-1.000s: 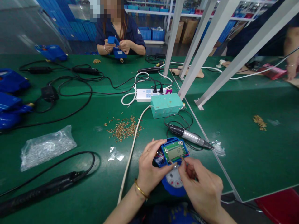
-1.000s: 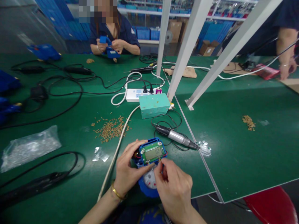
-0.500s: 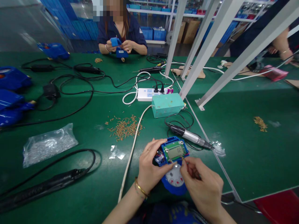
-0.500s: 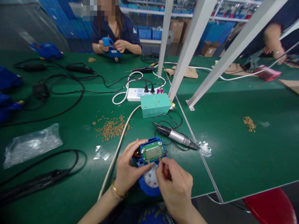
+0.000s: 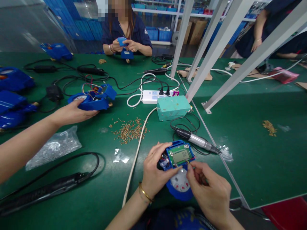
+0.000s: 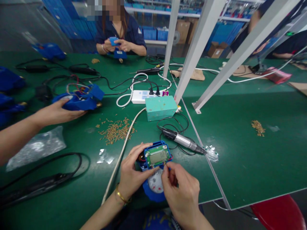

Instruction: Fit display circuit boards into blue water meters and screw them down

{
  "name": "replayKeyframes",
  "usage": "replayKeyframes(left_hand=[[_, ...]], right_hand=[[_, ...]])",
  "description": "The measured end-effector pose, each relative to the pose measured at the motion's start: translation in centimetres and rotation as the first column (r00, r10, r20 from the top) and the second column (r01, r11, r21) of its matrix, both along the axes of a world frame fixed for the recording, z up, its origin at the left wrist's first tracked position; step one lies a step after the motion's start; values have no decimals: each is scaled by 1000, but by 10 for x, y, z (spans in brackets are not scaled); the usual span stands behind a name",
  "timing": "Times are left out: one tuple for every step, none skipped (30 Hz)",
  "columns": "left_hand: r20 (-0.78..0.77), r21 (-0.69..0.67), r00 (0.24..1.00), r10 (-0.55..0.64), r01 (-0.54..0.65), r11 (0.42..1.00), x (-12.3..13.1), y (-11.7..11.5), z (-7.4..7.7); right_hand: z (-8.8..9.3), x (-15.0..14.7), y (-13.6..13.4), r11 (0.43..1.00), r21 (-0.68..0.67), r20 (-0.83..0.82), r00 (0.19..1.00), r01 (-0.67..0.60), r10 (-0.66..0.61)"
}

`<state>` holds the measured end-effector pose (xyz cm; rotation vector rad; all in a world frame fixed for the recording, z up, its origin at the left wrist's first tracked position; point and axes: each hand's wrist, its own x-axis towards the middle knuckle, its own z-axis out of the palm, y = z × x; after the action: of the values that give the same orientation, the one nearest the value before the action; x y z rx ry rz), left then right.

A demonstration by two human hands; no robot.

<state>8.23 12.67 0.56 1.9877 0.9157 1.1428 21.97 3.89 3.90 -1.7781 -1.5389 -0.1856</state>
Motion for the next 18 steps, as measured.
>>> replayKeyframes(left_hand=[[1,0,1000,2,-2,1000,0,0,0],[0,-3,1000,2,-2,1000,0,0,1],[-1,-6,1000,4,-4,1000,0,0,1],[0,-8,1000,6,-6,1000,0,0,1],[1,-8,1000,6,-6,1000,0,0,1],[1,-7,1000,6,-6,1000,0,-1,1],[2,-6,1000,6,-6,1000,0,-1,1],[2,-4,1000,6,-6,1000,0,-1,1],[1,-3,1000,5,-5,1000,0,-1,0],[1,-4,1000,5,-5,1000,0,-1,0],[2,-5,1000,6,-6,1000,0,0,0],[3,-7,1000,6,-6,1000,0,0,0],[5,-11,1000,6,-6,1000,0,0,0],[9,-15,1000,6,-6,1000,0,0,0],[12,-19,1000,5,-5,1000,0,0,0],[14,-21,1000,3,-3,1000,0,0,0],[16,-21,1000,2,-1,1000,0,0,0],[16,-19,1000,0,1,1000,0,0,0]], right_hand=[[0,0,0,1000,-3,-6,1000,-3,3],[1,0,0,1000,-6,-10,1000,-6,6],[1,0,0,1000,-11,-15,1000,-5,5],[1,0,0,1000,-14,-18,1000,-6,6],[1,0,0,1000,-14,-19,1000,-6,5],[2,1,0,1000,-14,-21,1000,-4,4],[2,1,0,1000,-16,-24,1000,-5,5],[2,1,0,1000,-21,-26,1000,-7,6],[2,1,0,1000,-24,-30,1000,-9,9],[2,1,0,1000,-25,-31,999,-12,11],[2,1,0,1000,-25,-31,999,-14,13],[3,1,0,1000,-21,-29,999,-17,16],[3,1,0,1000,-16,-29,999,-16,16],[3,1,0,1000,-12,-31,999,-16,15],[3,1,1,1000,-13,-36,999,-16,16],[3,1,1,1000,-15,-43,999,-16,16],[3,1,1,1000,-14,-51,999,-17,16],[3,2,1,1000,-15,-59,998,-19,18]])
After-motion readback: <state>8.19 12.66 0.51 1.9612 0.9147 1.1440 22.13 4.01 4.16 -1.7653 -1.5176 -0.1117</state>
